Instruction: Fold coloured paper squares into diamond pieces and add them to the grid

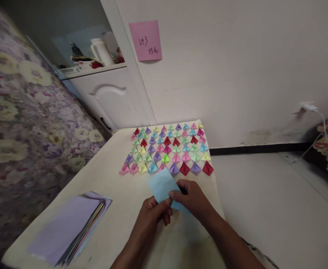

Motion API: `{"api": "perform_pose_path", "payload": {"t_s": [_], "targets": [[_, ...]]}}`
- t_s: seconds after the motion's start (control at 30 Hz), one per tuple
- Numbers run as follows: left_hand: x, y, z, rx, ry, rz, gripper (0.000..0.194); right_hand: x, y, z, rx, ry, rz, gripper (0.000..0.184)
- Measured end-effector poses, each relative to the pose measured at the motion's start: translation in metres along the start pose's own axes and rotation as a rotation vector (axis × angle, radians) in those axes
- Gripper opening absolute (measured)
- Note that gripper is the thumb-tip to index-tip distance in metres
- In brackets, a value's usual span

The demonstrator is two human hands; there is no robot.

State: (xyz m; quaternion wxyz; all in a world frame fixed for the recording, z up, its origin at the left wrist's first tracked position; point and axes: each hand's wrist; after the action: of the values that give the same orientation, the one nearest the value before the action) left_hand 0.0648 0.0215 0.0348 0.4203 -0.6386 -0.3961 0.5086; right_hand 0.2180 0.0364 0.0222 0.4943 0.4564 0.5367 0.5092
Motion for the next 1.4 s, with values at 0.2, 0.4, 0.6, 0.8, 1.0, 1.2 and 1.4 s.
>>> {"api": "perform_pose_path", "payload": {"t_s": [0.2,0.4,0.6,0.8,1.0,1.2,1.4], "targets": [[0.003,0.000,0.004,0.063,-0.005,-0.041,0.026,0.000,0.001,0.001,-0.021,-0.035,-0.006,0.018],[0.007,0.000,0.010,0.108,0.010,-0.099,0.026,0.002,0.000,0.003,0.017,-0.036,0.013,0.022],[0.006,-0.002,0.014,-0.104,-0.059,-0.124,0.019,0.000,-0.002,0.001,-0.032,-0.028,-0.021,0.021],[0.002,-0.011,0.008,-0.446,0.028,-0.015,0.017,-0.001,-0.001,-0.002,-0.009,0.048,-0.059,0.017],[0.002,-0.014,0.006,-0.575,0.041,0.055,0.014,-0.005,0.000,-0.003,0.053,0.146,-0.044,0.016],[0.007,-0.006,0.009,-0.569,0.035,0.027,0.024,-0.006,0.003,-0.007,0.128,0.204,-0.021,0.016],[0.010,0.000,0.006,-0.502,-0.080,0.026,0.051,-0.004,0.000,-0.008,0.045,0.200,-0.004,0.017]]}}
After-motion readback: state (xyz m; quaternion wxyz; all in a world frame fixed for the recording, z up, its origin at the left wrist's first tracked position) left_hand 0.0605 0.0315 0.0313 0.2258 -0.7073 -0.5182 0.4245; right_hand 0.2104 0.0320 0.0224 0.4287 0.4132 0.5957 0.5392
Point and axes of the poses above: each hand's wrist, its own x-axis towards the middle knuckle, its own z-axis out of the back of the hand, y = z × x, and after that the axes turned 5 degrees about -y, right-handed
